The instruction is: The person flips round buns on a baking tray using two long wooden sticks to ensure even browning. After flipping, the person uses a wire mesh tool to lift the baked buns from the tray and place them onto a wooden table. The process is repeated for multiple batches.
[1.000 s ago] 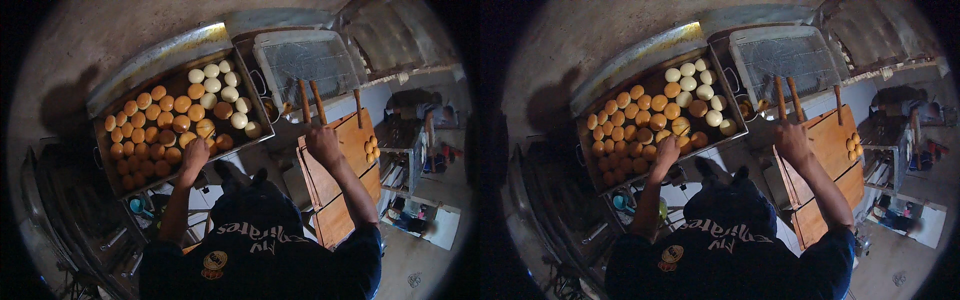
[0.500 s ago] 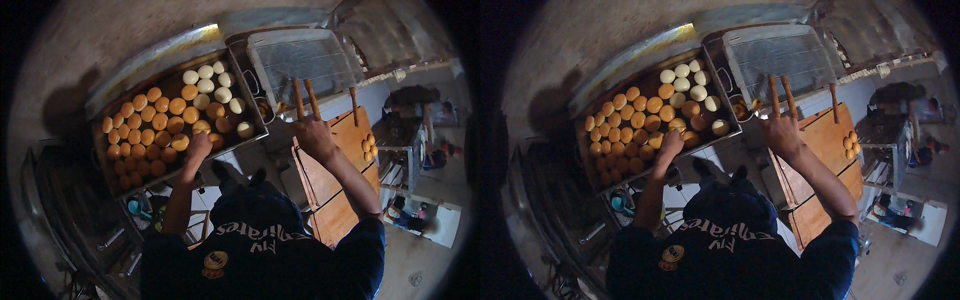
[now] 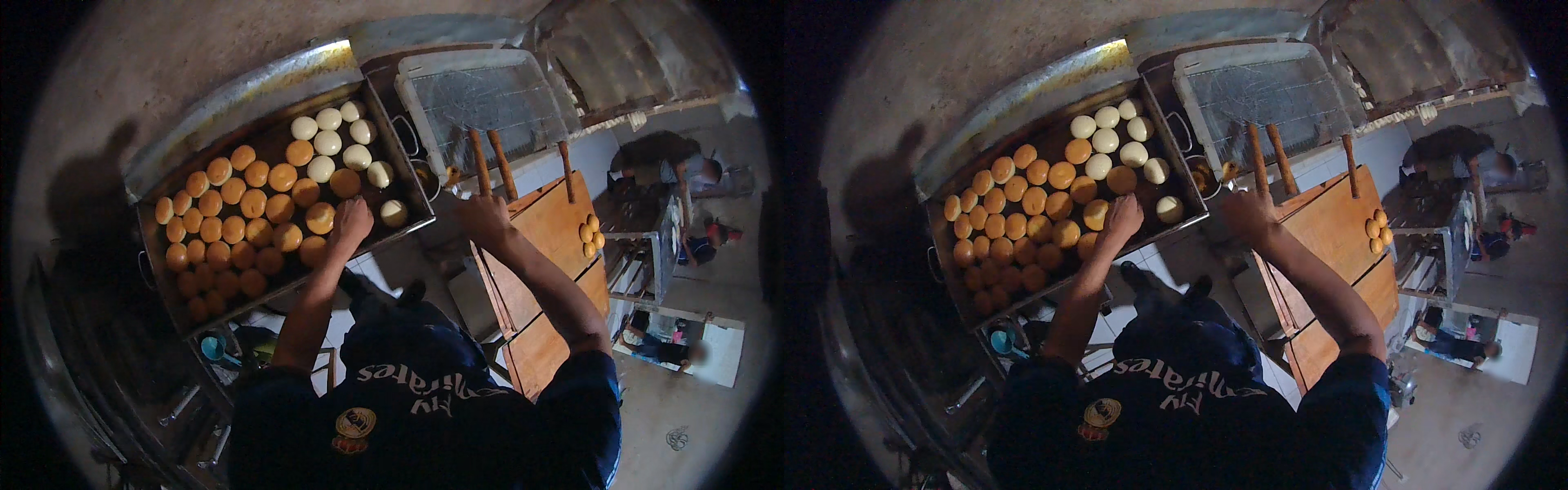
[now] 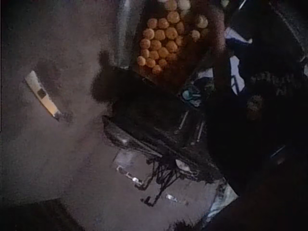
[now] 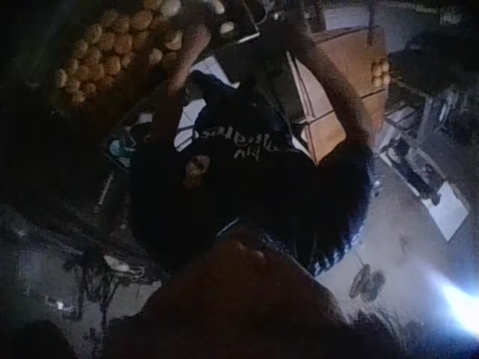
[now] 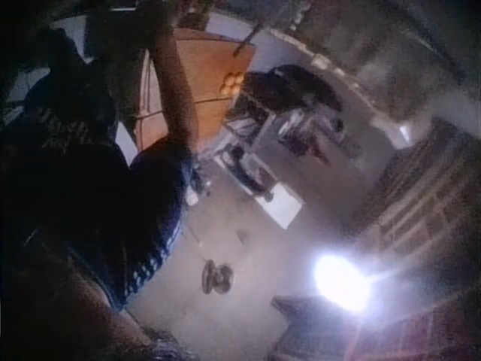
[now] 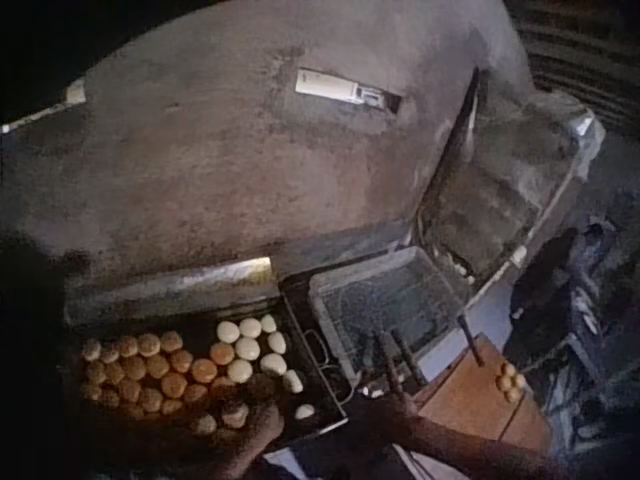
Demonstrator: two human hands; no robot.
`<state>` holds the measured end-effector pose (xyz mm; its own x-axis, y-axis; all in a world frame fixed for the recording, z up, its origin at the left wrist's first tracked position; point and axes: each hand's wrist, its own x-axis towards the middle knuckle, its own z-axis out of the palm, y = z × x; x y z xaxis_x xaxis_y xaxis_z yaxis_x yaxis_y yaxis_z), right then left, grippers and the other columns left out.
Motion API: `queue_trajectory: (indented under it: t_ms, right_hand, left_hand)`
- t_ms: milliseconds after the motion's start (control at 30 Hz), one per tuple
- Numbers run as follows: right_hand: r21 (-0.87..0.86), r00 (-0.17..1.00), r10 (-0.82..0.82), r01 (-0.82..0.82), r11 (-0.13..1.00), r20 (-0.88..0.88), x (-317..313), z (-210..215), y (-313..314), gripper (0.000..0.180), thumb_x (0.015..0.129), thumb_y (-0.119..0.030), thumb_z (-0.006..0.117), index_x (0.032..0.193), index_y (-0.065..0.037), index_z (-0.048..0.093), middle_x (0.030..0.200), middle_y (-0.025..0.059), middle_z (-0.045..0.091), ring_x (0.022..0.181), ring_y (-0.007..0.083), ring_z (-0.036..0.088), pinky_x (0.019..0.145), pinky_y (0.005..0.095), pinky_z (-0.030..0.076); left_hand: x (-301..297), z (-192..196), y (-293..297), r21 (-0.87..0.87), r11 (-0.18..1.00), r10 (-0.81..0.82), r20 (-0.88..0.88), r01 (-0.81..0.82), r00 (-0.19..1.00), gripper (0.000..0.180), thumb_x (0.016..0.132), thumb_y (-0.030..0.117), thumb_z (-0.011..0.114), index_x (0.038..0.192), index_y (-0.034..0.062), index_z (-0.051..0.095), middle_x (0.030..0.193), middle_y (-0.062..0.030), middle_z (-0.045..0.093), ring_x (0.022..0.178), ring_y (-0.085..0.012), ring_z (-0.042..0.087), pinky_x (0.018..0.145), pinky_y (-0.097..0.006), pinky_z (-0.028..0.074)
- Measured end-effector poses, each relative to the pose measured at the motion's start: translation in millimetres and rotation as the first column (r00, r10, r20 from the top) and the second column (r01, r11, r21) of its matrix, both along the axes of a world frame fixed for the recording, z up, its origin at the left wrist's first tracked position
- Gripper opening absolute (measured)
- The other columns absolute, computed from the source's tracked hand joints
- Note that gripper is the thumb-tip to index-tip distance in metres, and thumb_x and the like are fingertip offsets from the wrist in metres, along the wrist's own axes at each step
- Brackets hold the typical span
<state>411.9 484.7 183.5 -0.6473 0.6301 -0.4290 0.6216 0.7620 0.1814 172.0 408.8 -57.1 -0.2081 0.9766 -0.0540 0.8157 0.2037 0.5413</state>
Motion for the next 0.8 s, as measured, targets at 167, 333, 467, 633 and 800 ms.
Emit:
queue_trajectory:
  t_ms: [167, 333, 467, 633, 800]
  right_hand:
    - [-0.025, 0.959, -0.222, 0.221, 0.975, -0.179, 63.3, -13.1, -11.2, 0.022, 0.087, -0.015, 0.06, 0.104, -0.015, 0.074, 0.095, 0.0122, 0.072, 0.083, 0.0347, 0.073, 0.067, 0.0475, 0.058]
    - [0.004, 0.875, -0.246, 0.273, 0.962, -0.418, 91.5, 7.8, -39.8, 0.016, 0.085, -0.016, 0.059, 0.096, -0.013, 0.07, 0.081, 0.0155, 0.068, 0.072, 0.0378, 0.07, 0.063, 0.0493, 0.057]
    - [0.042, 0.861, -0.306, 0.352, 0.935, -0.405, 140.0, -71.5, -54.1, 0.023, 0.088, -0.017, 0.058, 0.109, -0.017, 0.07, 0.086, 0.0135, 0.068, 0.072, 0.0365, 0.069, 0.063, 0.0494, 0.056]
    - [-0.073, 0.791, -0.451, 0.465, 0.882, -0.412, 144.7, -95.1, -73.5, 0.029, 0.086, -0.016, 0.061, 0.114, -0.019, 0.07, 0.093, 0.0137, 0.07, 0.075, 0.0367, 0.07, 0.065, 0.0485, 0.057]
    - [-0.105, 0.812, -0.467, 0.461, 0.881, -0.35, 114.4, -83.5, -52.9, 0.02, 0.086, -0.014, 0.059, 0.099, -0.015, 0.074, 0.092, 0.0179, 0.071, 0.076, 0.0362, 0.072, 0.066, 0.0511, 0.058]
  left_hand:
    - [-13.6, -27.7, 7.6, -0.104, 0.994, -0.042, 0.027, 0.044, 0.999, 0.021, 0.085, 0.015, 0.06, 0.09, -0.0043, 0.069, 0.091, -0.0275, 0.069, 0.09, -0.0443, 0.068, 0.08, -0.052, 0.055]
    - [-23.2, -8.7, -30.7, -0.15, 0.981, 0.129, 0.042, -0.121, 0.991, 0.025, 0.089, 0.018, 0.058, 0.099, -0.0028, 0.068, 0.099, -0.0282, 0.069, 0.095, -0.0458, 0.066, 0.086, -0.054, 0.053]
    - [-21.9, 44.2, -62.5, -0.232, 0.967, 0.111, -0.003, -0.109, 0.994, 0.027, 0.094, 0.019, 0.055, 0.104, -0.0046, 0.064, 0.105, -0.0277, 0.067, 0.101, -0.0461, 0.063, 0.089, -0.054, 0.05]
    - [-15.6, 80.1, -69.0, 0.014, 0.988, 0.151, 0.034, -0.151, 0.988, 0.03, 0.097, 0.013, 0.051, 0.119, -0.0061, 0.06, 0.111, -0.0277, 0.065, 0.105, -0.0461, 0.062, 0.09, -0.053, 0.05]
    - [-11.6, 61.2, 35.7, 0.039, 0.999, 0.01, 0.076, -0.013, 0.997, 0.032, 0.097, 0.015, 0.05, 0.119, -0.0048, 0.061, 0.108, -0.0279, 0.066, 0.102, -0.0458, 0.063, 0.089, -0.053, 0.051]
